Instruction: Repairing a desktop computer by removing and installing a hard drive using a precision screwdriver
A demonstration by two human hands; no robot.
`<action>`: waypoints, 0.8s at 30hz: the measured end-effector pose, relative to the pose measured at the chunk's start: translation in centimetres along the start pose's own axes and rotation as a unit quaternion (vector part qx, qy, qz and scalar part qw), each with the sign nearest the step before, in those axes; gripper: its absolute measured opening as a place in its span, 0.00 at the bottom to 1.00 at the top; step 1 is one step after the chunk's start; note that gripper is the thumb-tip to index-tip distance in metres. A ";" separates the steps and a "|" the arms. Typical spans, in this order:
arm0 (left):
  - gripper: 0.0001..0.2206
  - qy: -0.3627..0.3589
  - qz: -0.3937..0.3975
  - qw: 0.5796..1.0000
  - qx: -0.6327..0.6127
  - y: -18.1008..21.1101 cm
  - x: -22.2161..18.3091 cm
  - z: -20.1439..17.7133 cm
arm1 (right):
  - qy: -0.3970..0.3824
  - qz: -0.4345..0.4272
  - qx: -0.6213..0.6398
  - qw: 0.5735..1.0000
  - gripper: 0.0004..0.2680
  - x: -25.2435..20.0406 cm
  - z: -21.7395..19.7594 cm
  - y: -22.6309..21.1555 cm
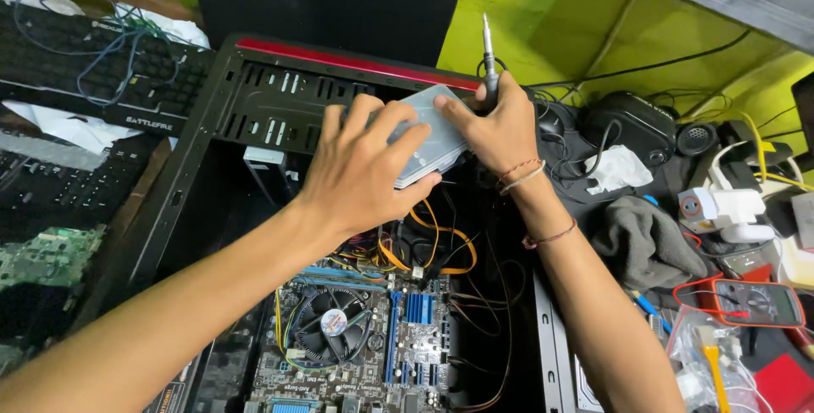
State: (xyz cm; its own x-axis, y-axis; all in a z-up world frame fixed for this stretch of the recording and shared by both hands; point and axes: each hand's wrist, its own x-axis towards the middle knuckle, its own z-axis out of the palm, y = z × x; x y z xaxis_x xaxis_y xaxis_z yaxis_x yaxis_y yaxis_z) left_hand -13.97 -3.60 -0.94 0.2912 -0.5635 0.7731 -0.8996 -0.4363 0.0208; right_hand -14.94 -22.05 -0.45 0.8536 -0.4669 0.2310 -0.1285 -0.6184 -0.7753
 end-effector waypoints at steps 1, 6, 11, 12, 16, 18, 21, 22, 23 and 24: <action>0.15 0.000 0.000 1.000 -0.001 0.3 0.3 0.1 | 0.000 0.001 -0.001 1.000 0.15 -0.1 -0.1 -0.2; 0.10 0.055 0.104 0.966 0.232 2.4 1.9 2.4 | -0.002 -0.009 -0.021 1.000 0.16 0.2 -0.1 0.2; 0.06 0.038 0.052 0.961 0.270 6.8 2.3 5.6 | 0.016 0.023 0.070 0.997 0.11 0.9 0.3 0.9; 0.07 0.025 0.028 0.955 0.295 7.8 2.5 5.5 | 0.005 0.034 0.131 0.991 0.10 0.9 0.4 1.1; 0.09 0.003 -0.023 0.947 0.320 8.9 3.6 5.3 | -0.035 0.068 0.204 0.976 0.13 1.0 -0.1 0.9; 0.07 -0.030 -0.053 0.943 0.328 9.1 4.4 4.3 | -0.065 0.145 0.409 0.898 0.15 1.1 -0.3 0.9; 0.05 0.020 -0.109 0.956 0.273 8.5 4.8 4.8 | -0.066 0.169 0.453 0.873 0.17 0.8 -0.3 0.4; 0.05 0.019 -0.108 0.955 0.275 7.8 5.0 4.6 | -0.067 0.169 0.455 0.872 0.17 1.2 0.0 1.0; 0.06 0.004 -0.119 0.958 0.262 7.1 5.3 4.4 | -0.058 0.171 0.452 0.873 0.16 1.6 0.3 1.7; 0.08 -0.011 -0.129 0.960 0.249 6.4 5.6 4.1 | -0.049 0.172 0.450 0.875 0.15 2.1 0.5 2.3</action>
State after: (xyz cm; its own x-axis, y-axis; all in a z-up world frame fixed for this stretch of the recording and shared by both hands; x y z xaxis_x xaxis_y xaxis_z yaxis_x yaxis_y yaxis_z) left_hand -16.76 -12.48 0.92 0.4955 -0.4040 0.7689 -0.5305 -0.8417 -0.1004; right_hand -13.19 -24.10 -2.05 0.8872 -0.4441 -0.1250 0.0249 0.3167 -0.9482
